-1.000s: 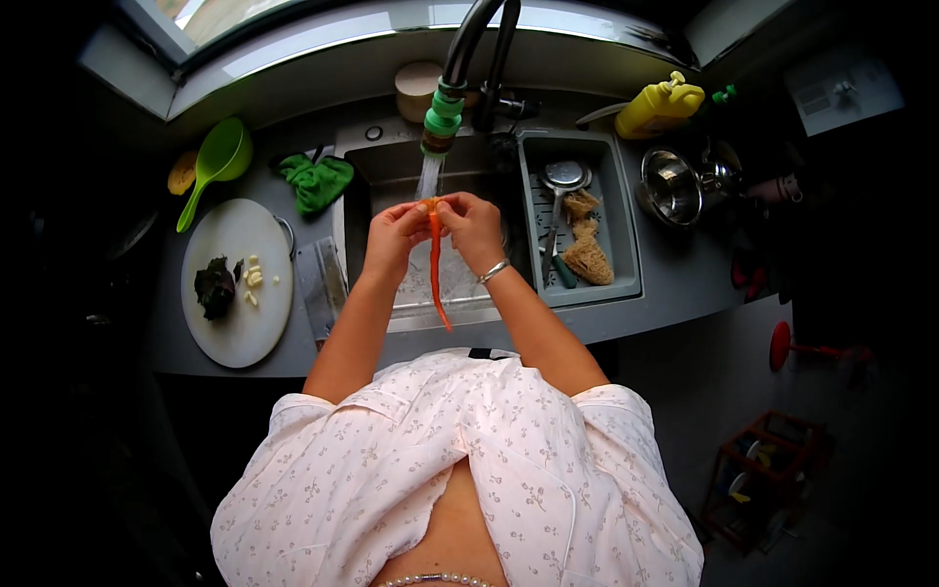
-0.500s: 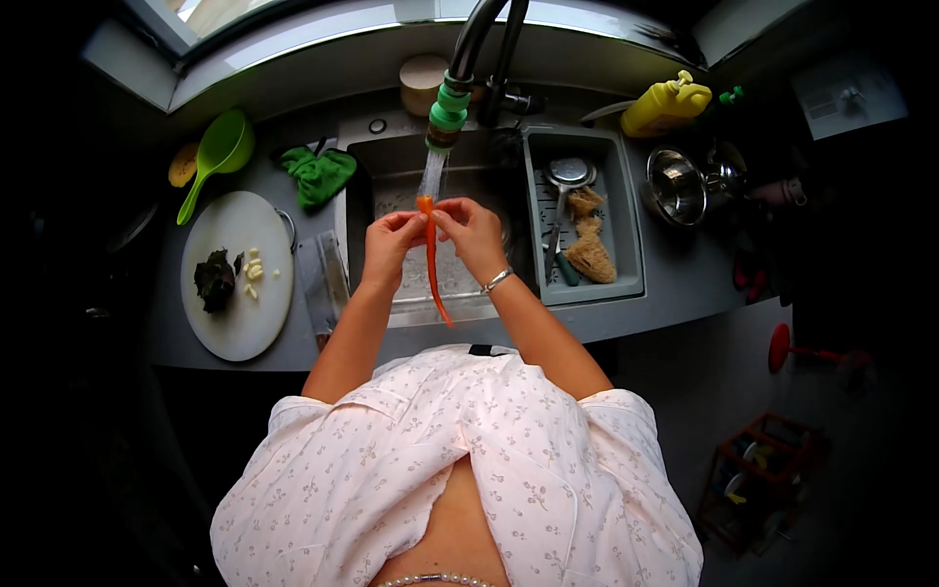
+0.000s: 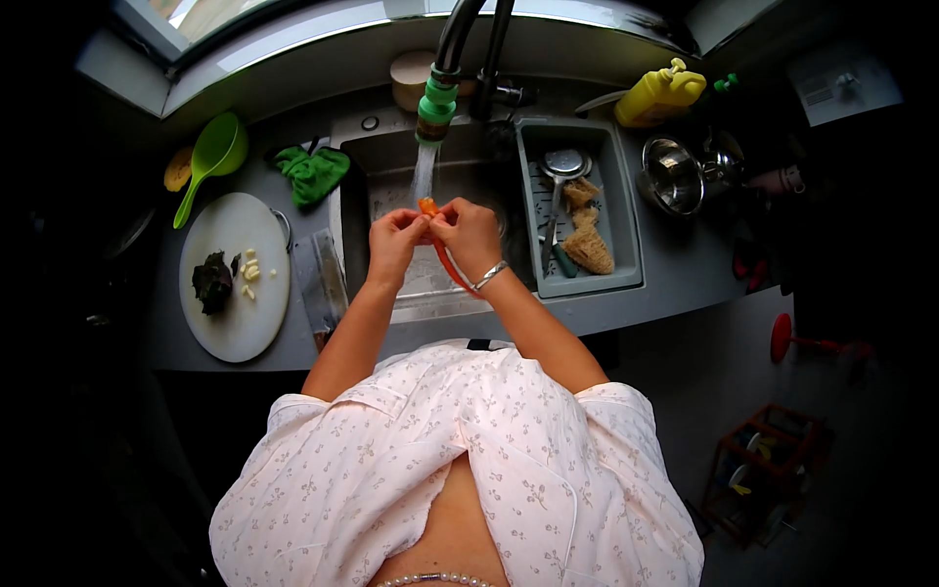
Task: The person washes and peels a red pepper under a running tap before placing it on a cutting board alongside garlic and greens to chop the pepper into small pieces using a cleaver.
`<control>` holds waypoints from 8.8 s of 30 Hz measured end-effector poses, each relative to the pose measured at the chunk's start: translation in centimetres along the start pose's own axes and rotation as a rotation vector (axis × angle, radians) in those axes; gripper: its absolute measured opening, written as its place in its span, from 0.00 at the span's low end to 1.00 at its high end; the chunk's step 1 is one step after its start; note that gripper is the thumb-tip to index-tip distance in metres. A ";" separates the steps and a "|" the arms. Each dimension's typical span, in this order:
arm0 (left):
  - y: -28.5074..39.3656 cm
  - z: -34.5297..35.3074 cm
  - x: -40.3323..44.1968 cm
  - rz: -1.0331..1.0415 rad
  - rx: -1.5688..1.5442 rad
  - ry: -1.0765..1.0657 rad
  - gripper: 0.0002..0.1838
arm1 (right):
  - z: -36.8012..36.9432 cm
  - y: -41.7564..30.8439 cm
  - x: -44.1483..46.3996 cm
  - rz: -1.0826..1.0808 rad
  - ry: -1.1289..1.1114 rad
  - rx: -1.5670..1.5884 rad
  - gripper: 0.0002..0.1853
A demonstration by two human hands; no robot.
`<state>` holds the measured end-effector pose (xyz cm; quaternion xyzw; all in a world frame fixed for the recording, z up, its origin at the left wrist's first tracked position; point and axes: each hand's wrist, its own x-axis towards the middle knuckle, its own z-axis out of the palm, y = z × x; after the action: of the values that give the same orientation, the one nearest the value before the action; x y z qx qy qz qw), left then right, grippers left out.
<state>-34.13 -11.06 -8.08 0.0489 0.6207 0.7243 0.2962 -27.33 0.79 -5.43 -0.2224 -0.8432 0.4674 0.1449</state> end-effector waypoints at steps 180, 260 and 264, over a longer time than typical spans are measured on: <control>-0.4 -0.1 -2.2 -0.318 -0.412 -0.156 0.08 | -1.7 0.9 -2.3 0.426 -0.106 0.721 0.07; -1.3 -0.6 -3.6 -0.254 -0.023 -0.155 0.08 | -1.3 0.5 -4.4 0.158 -0.048 0.409 0.07; -1.9 -0.3 -3.5 -0.133 0.143 -0.080 0.08 | -1.1 0.3 -4.6 -0.046 -0.021 0.144 0.05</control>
<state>-30.68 -12.96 -8.86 0.0573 0.6603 0.6545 0.3639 -22.77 -0.62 -5.27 -0.1870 -0.8140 0.5255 0.1625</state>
